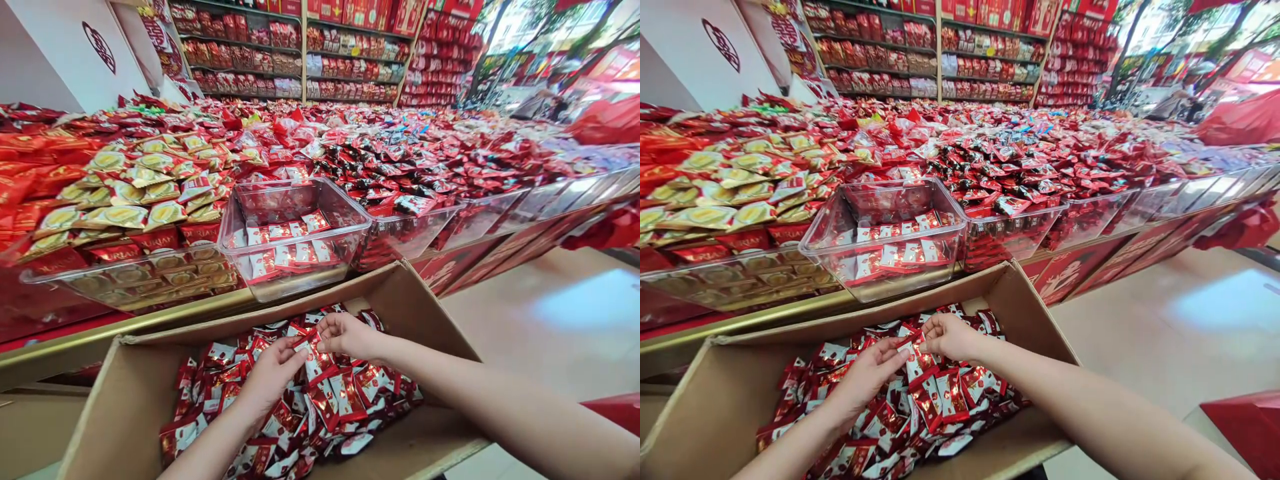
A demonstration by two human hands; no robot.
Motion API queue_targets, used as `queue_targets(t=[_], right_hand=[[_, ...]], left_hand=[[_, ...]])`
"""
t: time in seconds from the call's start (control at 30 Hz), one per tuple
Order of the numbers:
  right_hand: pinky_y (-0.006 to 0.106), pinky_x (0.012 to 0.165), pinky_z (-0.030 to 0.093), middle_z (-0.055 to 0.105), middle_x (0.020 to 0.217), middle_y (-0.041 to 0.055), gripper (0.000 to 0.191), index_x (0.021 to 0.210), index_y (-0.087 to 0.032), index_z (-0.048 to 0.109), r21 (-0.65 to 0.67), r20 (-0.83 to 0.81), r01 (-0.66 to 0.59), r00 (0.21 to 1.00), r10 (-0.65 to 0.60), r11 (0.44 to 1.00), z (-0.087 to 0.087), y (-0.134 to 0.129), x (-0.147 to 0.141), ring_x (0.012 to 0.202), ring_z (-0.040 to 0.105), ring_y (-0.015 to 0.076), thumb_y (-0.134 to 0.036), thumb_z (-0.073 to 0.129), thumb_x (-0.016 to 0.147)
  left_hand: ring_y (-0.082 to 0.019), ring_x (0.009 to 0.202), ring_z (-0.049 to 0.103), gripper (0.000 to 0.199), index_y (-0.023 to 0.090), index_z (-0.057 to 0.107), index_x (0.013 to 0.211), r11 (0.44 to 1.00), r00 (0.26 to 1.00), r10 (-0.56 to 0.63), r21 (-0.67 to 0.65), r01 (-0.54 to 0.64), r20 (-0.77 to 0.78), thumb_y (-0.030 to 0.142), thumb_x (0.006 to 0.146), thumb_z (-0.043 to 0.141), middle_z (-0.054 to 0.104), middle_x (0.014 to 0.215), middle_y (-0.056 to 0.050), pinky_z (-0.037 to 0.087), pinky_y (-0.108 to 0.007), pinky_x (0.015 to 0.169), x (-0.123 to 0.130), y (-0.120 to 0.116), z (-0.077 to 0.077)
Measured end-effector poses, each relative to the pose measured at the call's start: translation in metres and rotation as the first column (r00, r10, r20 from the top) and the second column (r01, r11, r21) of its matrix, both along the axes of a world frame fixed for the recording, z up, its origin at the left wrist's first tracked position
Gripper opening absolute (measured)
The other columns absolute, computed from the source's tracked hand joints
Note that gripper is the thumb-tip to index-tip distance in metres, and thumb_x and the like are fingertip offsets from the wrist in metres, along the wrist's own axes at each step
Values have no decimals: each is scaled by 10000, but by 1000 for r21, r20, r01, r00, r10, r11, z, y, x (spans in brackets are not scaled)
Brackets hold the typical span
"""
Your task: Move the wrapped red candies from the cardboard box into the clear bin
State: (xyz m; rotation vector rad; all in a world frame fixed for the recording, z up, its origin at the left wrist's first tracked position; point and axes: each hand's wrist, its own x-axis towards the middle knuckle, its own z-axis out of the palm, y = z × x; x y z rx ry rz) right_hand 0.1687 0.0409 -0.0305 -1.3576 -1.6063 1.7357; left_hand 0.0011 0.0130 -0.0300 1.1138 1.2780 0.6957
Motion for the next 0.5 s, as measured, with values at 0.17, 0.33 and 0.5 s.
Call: queue_targets(t=[0.17, 0.33, 0.5], right_hand=[[166, 400, 231, 370, 481, -64, 316, 642, -141, 442, 44, -207, 113, 973, -101, 993, 13, -6, -3, 421, 301, 34, -444, 497, 712], [175, 436, 232, 362, 496, -59, 355, 582, -134, 417, 117, -274, 246, 939, -207, 962, 24, -9, -9, 463, 277, 36, -455, 539, 672], [185, 494, 315, 469, 580, -32, 328, 686, -129, 481, 36, -344, 138, 932, -118, 990, 22, -13, -12, 511, 381, 52, -427, 604, 623]], left_hand=[[-113, 585, 566, 266, 149, 526, 838, 997, 991, 63, -40, -58, 120, 287, 636, 631, 642, 659, 9, 419, -224, 567, 1, 0, 25], [-118, 594, 569, 274, 148, 540, 887, 993, 967, 115, -52, -106, 227, 261, 655, 630, 653, 658, 9, 426, -229, 575, 7, -5, 39], [-164, 779, 598, 330, 136, 530, 975, 998, 946, 3, -54, 16, 324, 205, 667, 627, 680, 831, -48, 424, -279, 744, 4, -9, 39]])
